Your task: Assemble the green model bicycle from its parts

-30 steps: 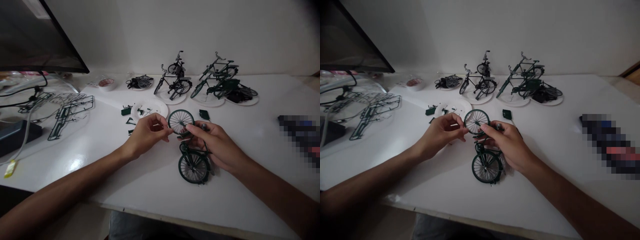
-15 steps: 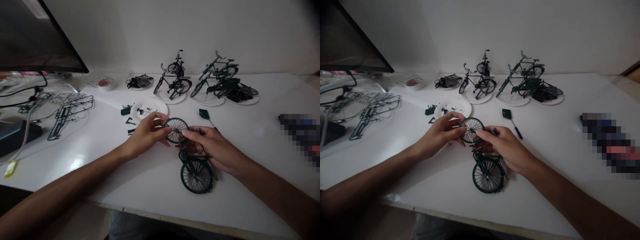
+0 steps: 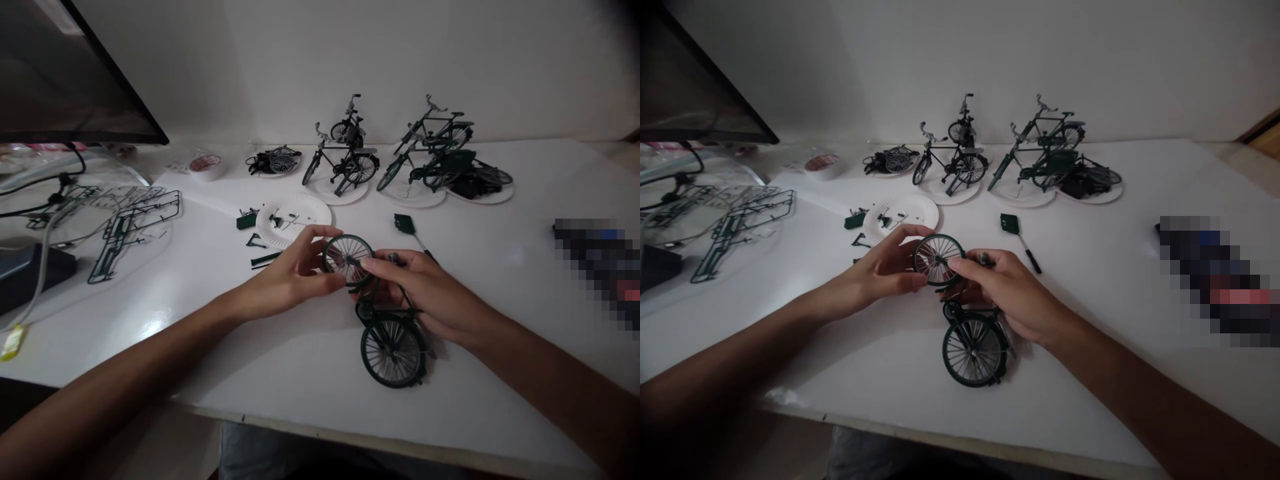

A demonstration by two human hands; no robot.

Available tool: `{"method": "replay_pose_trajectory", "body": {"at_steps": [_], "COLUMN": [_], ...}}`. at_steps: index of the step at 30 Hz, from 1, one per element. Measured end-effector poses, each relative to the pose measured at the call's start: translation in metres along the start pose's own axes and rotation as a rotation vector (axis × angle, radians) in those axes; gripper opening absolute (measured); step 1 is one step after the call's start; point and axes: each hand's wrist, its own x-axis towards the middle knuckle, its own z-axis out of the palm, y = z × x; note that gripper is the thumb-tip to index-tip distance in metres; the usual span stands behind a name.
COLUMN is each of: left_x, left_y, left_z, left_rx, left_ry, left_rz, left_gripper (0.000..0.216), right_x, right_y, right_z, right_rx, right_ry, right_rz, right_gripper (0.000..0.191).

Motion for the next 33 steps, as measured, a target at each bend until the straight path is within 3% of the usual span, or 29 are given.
{"method": "replay_pose_trajectory", "body": {"at_steps": [2, 5, 7, 10, 15, 20, 25, 30, 33], "left_x": [-0.002, -0.005, -0.008, -0.011, -0.011, -0.009, -0.012, -0.014, -0.012], "left_y": [0.000, 0.003, 0.007, 0.011, 0.001, -0.006, 0.001, 0.008, 0.011], "left_z": [-0.001, -0.006, -0.008, -0.005, 0.018, 0.026, 0.016, 0.004, -0.007], "left_rx": [0.137, 0.526, 0.811, 1.045, 1.022, 1.030, 1.083, 1.157, 1.202], "left_ry": [0.001, 0.084, 0.097, 0.067, 0.072, 0.014, -0.001, -0.141, -0.099], "left_rz": [0.049, 0.294, 0.473, 0.578, 0.576, 0.561, 0.569, 0.676, 0.703], "left_gripper": [0.050, 0.052, 0.042, 0.034, 0.071, 0.053, 0.051, 0.037, 0.031], "right_x": [0.000, 0.000, 0.000, 0.000, 0.001, 0.002, 0.002, 0.004, 0.005], "right_y": [0.000, 0.000, 0.000, -0.002, -0.001, 0.000, -0.005, -0.005, -0.004], "right_z": [-0.001, -0.001, -0.001, 0.002, 0.002, -0.001, 0.001, 0.000, -0.004], "right_rx": [0.000, 0.003, 0.011, 0.031, 0.066, 0.061, 0.058, 0.065, 0.048], "right_ry": [-0.002, -0.002, 0.011, 0.023, 0.016, 0.064, 0.089, 0.196, 0.220], "right_rz": [-0.002, -0.011, -0.005, 0.011, -0.023, -0.037, -0.002, 0.041, 0.077], "right_gripper": [0.022, 0.022, 0.019, 0.017, 0.017, 0.016, 0.014, 0.012, 0.020]}}
